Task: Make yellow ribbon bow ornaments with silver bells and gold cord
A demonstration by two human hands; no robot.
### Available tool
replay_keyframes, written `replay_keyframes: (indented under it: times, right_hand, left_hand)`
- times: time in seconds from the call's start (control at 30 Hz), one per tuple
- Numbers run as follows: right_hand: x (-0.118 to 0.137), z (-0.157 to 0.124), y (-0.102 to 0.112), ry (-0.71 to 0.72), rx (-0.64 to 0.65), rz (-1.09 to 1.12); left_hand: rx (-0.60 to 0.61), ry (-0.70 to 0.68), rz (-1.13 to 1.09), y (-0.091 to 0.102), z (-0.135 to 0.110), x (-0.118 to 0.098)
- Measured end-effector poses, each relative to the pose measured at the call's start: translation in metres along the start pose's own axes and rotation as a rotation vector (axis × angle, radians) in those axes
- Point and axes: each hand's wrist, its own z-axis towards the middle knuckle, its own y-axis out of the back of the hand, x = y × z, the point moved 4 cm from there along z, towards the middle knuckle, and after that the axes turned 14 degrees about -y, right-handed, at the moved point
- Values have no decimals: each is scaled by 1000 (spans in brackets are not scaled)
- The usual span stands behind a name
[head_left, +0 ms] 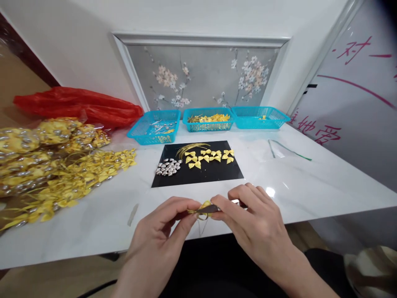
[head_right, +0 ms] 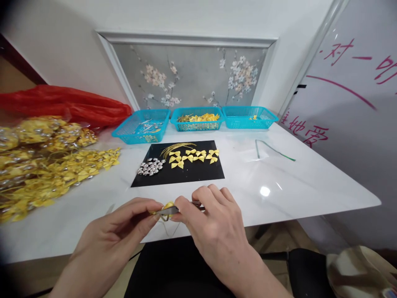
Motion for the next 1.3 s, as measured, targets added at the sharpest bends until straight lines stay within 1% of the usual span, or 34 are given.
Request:
replay_keyframes:
  times: [0.1, 0.17, 0.23, 0.3, 0.33, 0.43, 0.5, 0.53, 0.6, 0.63, 0.7, 0.73, 0.77, 0.8, 0.83, 0.87, 0.9, 0.93, 1.03, 1.1, 1.17, 1.3]
  right_hand:
    - [-7, 2, -1, -33, -1, 48]
    - [-22, 3, -5, -111, 22, 61]
    - [-46, 3, -10, -223, 35, -22]
    - [-77, 0, -13, -349, 21, -228]
    - [-91, -2, -14, -389, 11, -286]
    - [-128, -8, -18, -448, 25, -371]
    - [-143, -11, -21, -468, 48, -387]
    - [-147, -12, -22, -479, 51, -386]
    - [-143, -12, -21, -501, 41, -361]
    - [-136, -11, -20, -506, 35, -334]
    - [-109, -8, -15, -496, 57, -235]
    - [-92, -7, -14, -474, 101, -161]
    - [-72, -6, -13, -442, 180, -49]
    - [-53, -5, -14, -440, 298, 209]
    - [-35, -4, -14, -448, 378, 389]
    - [-20, -2, -12, -449, 384, 458]
    - [-8, -1, -13, -442, 411, 482]
    - [0, 1, -13, -429, 406, 484]
    - [7, 6, -19, -433, 398, 482]
    - [4, 7, -23, -490, 418, 556]
    - [-1, 7, -26, -571, 463, 667]
    - [-4, 4, -29, -720, 581, 856]
  left_hand:
    - [-28, 51, -11, -1, 1, 3]
    - [-37, 114, -20, -1, -1, 10]
    - [-55, 163, -5, 2, -4, 18]
    - [-78, 176, 39, 6, -6, 27]
    - [-87, 176, 55, 8, -7, 30]
    - [-90, 190, -19, 9, -7, 36]
    - [-96, 201, -115, 5, -6, 36]
    - [-103, 202, -151, 3, -5, 36]
    - [-129, 202, -186, -1, -4, 34]
    - [-141, 201, -185, -2, -5, 33]
    - [-151, 188, -154, -3, -5, 30]
    - [-148, 185, -128, -4, -6, 28]
    - [-143, 184, -100, -3, -6, 26]
    - [-134, 183, -74, -3, -6, 24]
    - [-124, 182, -48, -3, -5, 22]
    - [-119, 177, -25, -3, -5, 19]
    - [-113, 164, -6, -3, -5, 16]
    - [-114, 139, 14, -4, -4, 13]
    - [-127, 56, 90, -3, -4, 5]
    - [-97, 37, 101, 0, -4, 5]
    - [-48, 77, 26, 4, -5, 10]
    - [3, 233, -222, 13, -6, 23]
